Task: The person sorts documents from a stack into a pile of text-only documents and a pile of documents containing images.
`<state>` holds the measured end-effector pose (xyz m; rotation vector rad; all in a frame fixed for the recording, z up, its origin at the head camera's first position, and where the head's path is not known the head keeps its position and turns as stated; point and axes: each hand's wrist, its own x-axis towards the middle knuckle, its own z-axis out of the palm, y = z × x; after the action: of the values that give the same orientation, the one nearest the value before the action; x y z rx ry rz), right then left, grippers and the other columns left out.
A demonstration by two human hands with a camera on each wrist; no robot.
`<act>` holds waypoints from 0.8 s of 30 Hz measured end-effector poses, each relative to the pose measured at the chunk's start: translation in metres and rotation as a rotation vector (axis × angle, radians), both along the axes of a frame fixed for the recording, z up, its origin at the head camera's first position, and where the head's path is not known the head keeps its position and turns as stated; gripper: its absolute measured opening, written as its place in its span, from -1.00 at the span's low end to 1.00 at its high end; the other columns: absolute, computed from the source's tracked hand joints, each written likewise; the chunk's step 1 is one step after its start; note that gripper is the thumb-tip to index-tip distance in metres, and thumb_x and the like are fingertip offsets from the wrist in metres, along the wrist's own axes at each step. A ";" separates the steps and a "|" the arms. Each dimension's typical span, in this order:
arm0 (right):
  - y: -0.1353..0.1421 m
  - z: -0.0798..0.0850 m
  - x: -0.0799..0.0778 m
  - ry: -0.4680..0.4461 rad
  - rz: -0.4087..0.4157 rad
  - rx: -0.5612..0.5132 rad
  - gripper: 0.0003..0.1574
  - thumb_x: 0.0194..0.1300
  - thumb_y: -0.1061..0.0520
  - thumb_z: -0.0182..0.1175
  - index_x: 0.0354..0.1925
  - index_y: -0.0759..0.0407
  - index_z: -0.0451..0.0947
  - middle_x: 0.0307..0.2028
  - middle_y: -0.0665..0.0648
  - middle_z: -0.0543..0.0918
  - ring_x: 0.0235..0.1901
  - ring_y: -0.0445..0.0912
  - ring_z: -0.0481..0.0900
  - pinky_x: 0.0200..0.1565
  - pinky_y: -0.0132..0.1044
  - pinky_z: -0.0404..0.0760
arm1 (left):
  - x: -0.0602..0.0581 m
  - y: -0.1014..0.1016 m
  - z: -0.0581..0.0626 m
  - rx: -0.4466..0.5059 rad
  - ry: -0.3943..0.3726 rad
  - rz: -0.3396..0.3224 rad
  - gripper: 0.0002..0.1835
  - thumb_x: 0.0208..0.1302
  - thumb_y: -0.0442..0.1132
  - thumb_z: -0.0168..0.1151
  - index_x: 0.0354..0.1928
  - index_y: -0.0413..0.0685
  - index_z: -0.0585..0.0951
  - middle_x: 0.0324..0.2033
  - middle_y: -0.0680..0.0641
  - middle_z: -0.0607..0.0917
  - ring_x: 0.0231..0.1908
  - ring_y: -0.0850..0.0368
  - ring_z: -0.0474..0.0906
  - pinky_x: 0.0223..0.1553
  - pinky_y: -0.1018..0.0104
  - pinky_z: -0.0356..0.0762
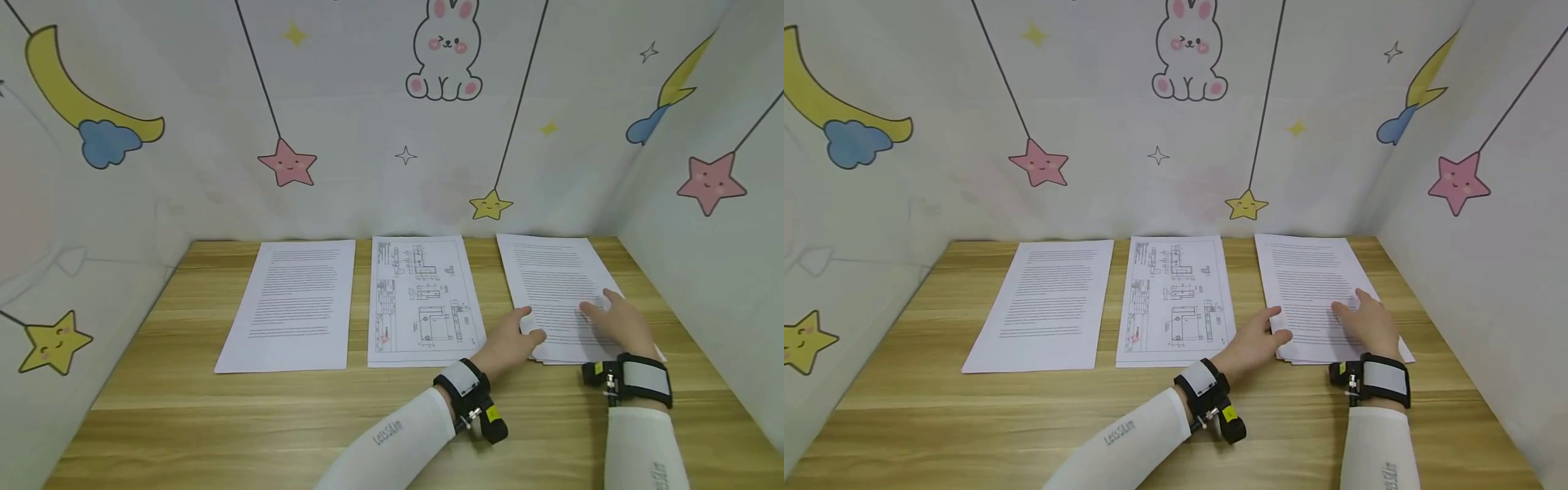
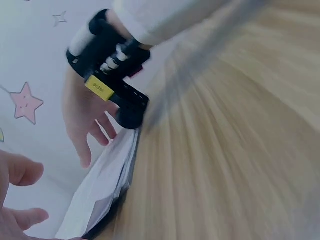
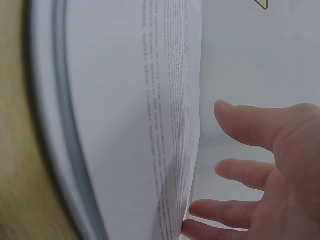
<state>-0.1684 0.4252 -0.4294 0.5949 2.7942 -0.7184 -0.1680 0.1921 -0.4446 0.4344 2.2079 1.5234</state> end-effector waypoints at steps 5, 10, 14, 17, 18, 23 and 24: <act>0.000 -0.001 -0.002 0.031 -0.033 0.000 0.04 0.48 -0.26 -0.12 0.48 0.51 -0.12 0.39 0.69 0.01 0.37 0.59 0.01 0.30 0.44 0.15 | -0.005 0.002 -0.001 0.185 -0.182 0.134 -0.34 0.32 -0.14 0.14 0.45 -0.09 0.31 0.37 -0.15 0.45 0.32 0.08 0.42 0.32 0.19 0.39; -0.001 0.002 -0.003 0.032 -0.044 0.002 0.03 0.48 -0.26 -0.12 0.48 0.50 -0.11 0.40 0.68 0.02 0.38 0.58 0.00 0.31 0.44 0.14 | -0.008 0.003 -0.005 0.213 -0.232 0.211 -0.34 0.31 -0.18 0.18 0.44 -0.12 0.31 0.23 -0.16 0.54 0.22 0.06 0.49 0.25 0.15 0.45; -0.004 0.004 -0.004 0.031 -0.050 -0.007 0.01 0.49 -0.24 -0.12 0.48 0.50 -0.11 0.41 0.67 0.02 0.39 0.57 0.00 0.32 0.44 0.12 | -0.009 0.004 -0.006 0.253 -0.248 0.228 -0.41 0.29 -0.25 0.19 0.37 -0.18 0.38 -0.10 -0.09 0.62 -0.14 0.15 0.57 -0.13 0.29 0.51; -0.006 0.004 -0.004 0.036 -0.042 0.002 0.00 0.50 -0.22 -0.11 0.47 0.51 -0.10 0.39 0.68 0.07 0.38 0.56 0.03 0.32 0.42 0.15 | -0.009 0.004 -0.008 0.293 -0.249 0.229 -0.47 0.29 -0.30 0.17 0.31 -0.18 0.41 -0.21 -0.06 0.63 -0.25 0.18 0.54 -0.27 0.37 0.43; -0.007 0.004 -0.004 0.038 -0.041 0.008 -0.01 0.50 -0.21 -0.11 0.47 0.51 -0.09 0.37 0.68 0.10 0.37 0.55 0.07 0.32 0.41 0.17 | -0.009 0.004 -0.009 0.301 -0.252 0.230 -0.46 0.29 -0.32 0.16 0.32 -0.18 0.40 -0.22 -0.07 0.63 -0.26 0.17 0.54 -0.29 0.38 0.42; -0.009 0.000 -0.005 0.038 -0.049 0.022 -0.02 0.50 -0.22 -0.12 0.48 0.49 -0.07 0.29 0.70 0.23 0.29 0.52 0.24 0.24 0.37 0.32 | -0.009 0.005 -0.013 0.343 -0.286 0.232 -0.46 0.29 -0.37 0.13 0.33 -0.16 0.38 -0.16 -0.10 0.67 -0.20 0.12 0.63 -0.23 0.32 0.54; -0.009 -0.001 -0.006 0.041 -0.050 0.024 -0.03 0.50 -0.21 -0.12 0.48 0.49 -0.06 0.29 0.70 0.24 0.27 0.52 0.26 0.23 0.37 0.34 | -0.010 0.005 -0.013 0.354 -0.297 0.229 -0.48 0.29 -0.38 0.12 0.31 -0.15 0.39 -0.15 -0.11 0.67 -0.18 0.09 0.65 -0.21 0.28 0.59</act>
<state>-0.1739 0.4163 -0.4304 0.6634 2.8384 -0.7156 -0.1777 0.1972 -0.4579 0.0483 1.8125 1.9678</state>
